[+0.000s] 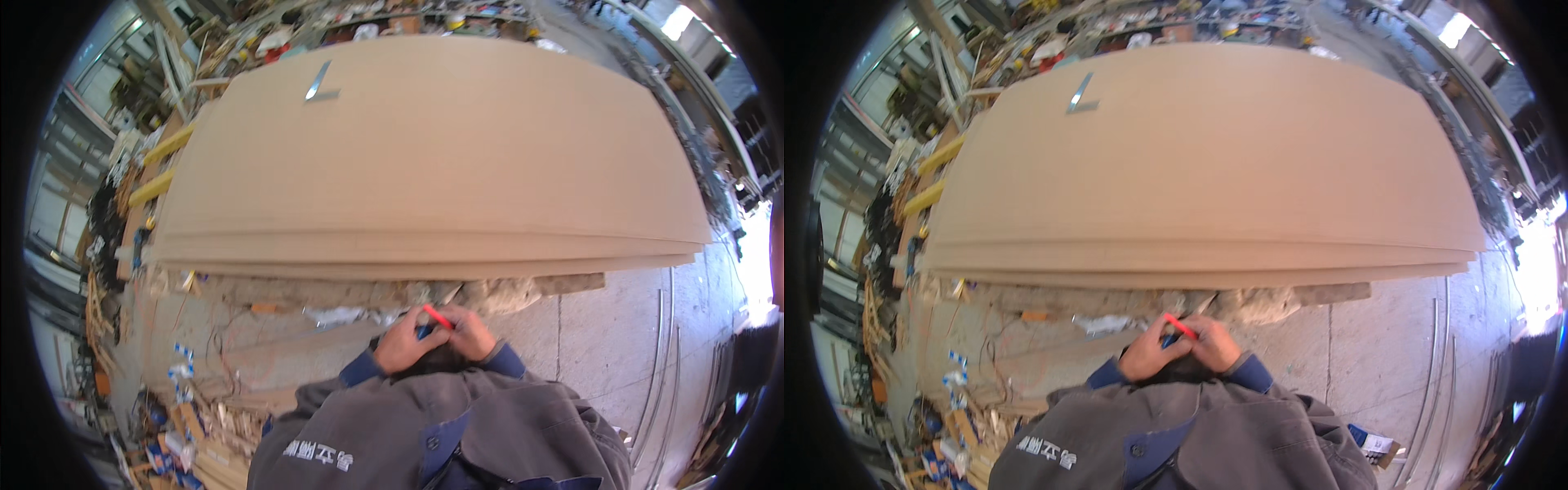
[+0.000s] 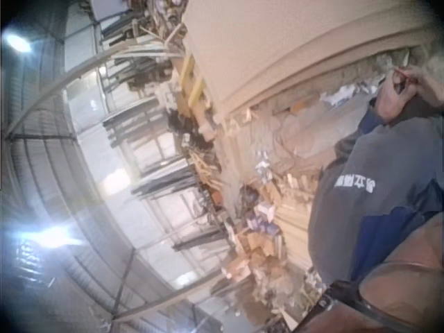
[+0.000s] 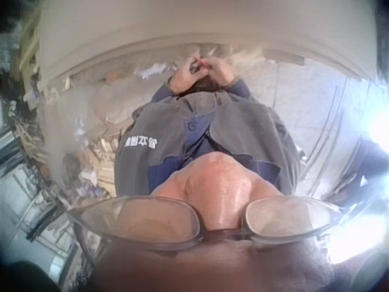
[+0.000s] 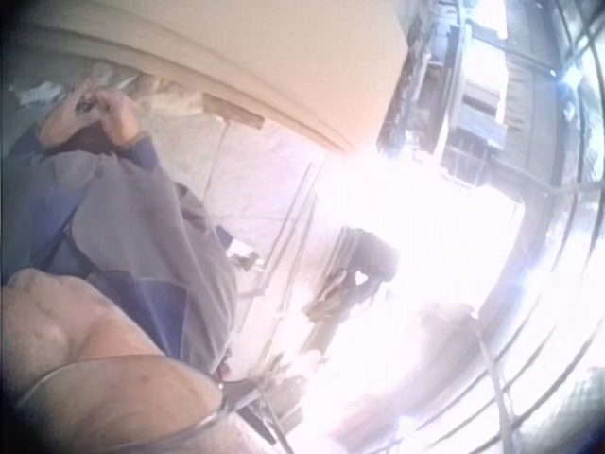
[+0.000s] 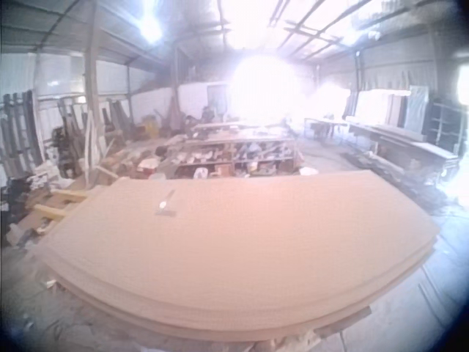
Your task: The person measures and marks a large sheet of plywood using a tape measure, a red marker, and a straightedge. They repeatedly measure distances, mark points, and draw straight lines across the board surface in a workshop setting.
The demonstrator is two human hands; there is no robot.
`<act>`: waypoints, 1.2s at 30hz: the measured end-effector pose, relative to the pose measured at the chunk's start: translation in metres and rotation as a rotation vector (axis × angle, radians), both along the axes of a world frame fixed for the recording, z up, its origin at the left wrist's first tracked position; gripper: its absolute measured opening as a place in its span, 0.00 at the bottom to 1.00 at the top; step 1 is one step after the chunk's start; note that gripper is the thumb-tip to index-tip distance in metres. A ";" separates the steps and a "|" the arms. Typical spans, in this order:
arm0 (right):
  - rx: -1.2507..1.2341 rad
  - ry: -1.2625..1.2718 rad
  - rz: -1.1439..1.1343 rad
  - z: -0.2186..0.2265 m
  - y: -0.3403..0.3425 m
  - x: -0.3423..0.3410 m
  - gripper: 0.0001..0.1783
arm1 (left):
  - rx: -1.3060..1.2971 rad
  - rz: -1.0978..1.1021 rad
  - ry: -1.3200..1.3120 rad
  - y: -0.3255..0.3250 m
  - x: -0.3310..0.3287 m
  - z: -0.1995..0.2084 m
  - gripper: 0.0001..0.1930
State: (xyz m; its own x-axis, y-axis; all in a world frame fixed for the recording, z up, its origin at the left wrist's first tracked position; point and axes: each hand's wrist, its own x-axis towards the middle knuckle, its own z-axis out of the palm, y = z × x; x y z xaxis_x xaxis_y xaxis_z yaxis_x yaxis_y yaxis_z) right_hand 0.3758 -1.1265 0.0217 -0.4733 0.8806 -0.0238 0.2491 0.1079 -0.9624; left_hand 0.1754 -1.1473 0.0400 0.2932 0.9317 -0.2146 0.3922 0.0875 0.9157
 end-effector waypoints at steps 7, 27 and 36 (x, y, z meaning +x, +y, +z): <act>-0.220 0.308 0.172 0.031 0.001 0.004 0.19 | -0.635 -0.014 -0.896 0.000 -0.017 -0.014 0.33; 0.087 0.057 0.154 -0.009 -0.007 -0.022 0.17 | -0.042 -0.234 -0.152 -0.002 -0.025 0.003 0.44; -0.080 0.021 -0.479 0.018 0.030 0.086 0.18 | -0.109 -0.102 -0.122 -0.009 -0.069 -0.019 0.16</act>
State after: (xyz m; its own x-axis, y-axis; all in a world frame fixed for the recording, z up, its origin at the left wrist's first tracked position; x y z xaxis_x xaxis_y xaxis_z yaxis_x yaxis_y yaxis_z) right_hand 0.4621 -1.0961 0.0394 -0.0165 0.9953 -0.0950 0.2333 -0.0885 -0.9684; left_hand 0.1062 -1.1563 0.0215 0.4147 0.8690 -0.2700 0.2908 0.1546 0.9442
